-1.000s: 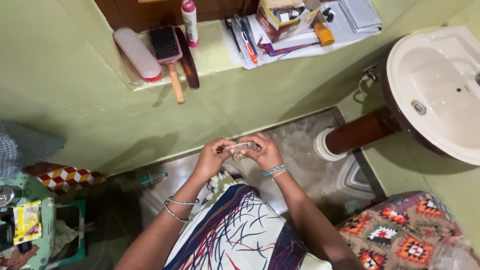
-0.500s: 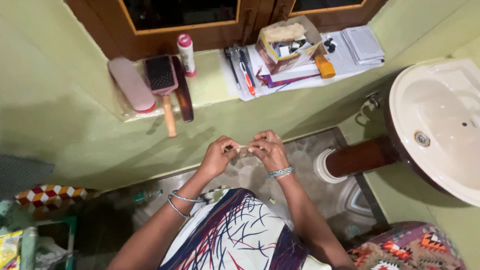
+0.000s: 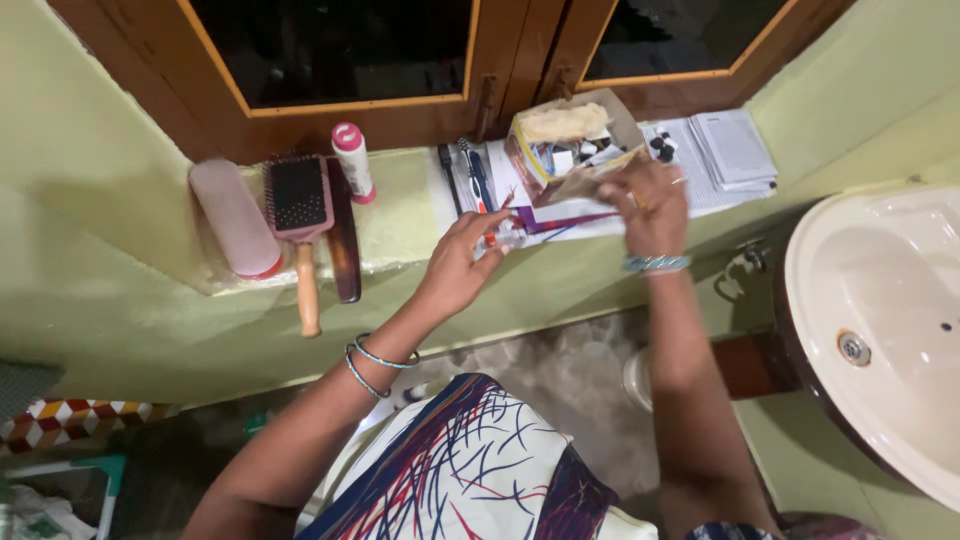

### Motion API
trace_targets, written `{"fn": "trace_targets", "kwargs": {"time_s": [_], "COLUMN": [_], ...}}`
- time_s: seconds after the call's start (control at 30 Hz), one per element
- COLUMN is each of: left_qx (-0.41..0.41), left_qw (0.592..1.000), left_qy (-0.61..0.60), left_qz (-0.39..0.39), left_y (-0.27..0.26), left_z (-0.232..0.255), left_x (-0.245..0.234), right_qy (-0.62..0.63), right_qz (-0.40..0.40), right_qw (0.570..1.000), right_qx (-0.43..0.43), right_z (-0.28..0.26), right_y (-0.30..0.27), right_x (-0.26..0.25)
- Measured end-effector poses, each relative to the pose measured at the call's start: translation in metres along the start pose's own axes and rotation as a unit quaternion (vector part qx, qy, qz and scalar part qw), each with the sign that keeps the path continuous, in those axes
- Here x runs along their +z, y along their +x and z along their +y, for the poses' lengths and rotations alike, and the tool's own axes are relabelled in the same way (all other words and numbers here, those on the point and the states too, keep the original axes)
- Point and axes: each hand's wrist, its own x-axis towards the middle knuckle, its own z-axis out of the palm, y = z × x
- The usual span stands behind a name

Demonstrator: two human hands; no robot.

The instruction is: The person organizes small items on a cluttered countertop and a patterned cloth. They pick up and place down various objects including a small bottle, a pen, a white cloth, and a small box, moving them between the counter and the cloth.

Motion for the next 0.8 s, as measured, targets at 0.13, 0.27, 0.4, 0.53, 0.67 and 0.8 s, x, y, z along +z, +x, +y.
{"fn": "trace_targets", "kwargs": {"time_s": [0.13,0.27,0.4,0.53,0.67,0.8], "left_qx": [-0.027,-0.015,-0.049,-0.048,-0.024,-0.061], "left_qw": [0.999,0.999,0.997,0.997,0.999,0.997], "left_qy": [0.027,0.022,0.038,0.041,0.027,0.030], "left_qz": [-0.030,-0.039,-0.055,-0.047,-0.020,-0.030], "left_y": [0.021,0.028,0.029,0.025,0.014,0.005], "left_z": [0.000,-0.005,-0.011,-0.021,-0.029,-0.035], "left_x": [0.004,0.010,0.011,0.008,0.004,0.000], "right_qy": [-0.066,-0.089,-0.067,-0.173,-0.295,-0.295], "right_qz": [0.015,-0.050,-0.166,-0.261,-0.216,-0.186], "right_qw": [0.997,0.994,0.982,0.946,0.925,0.937], "right_qx": [-0.026,-0.041,-0.062,-0.087,-0.102,-0.035], "right_z": [0.034,0.067,0.100,0.118,0.118,0.127], "right_y": [0.041,0.072,0.092,0.104,0.095,0.080], "right_x": [-0.011,-0.001,0.012,0.039,0.070,0.087]}}
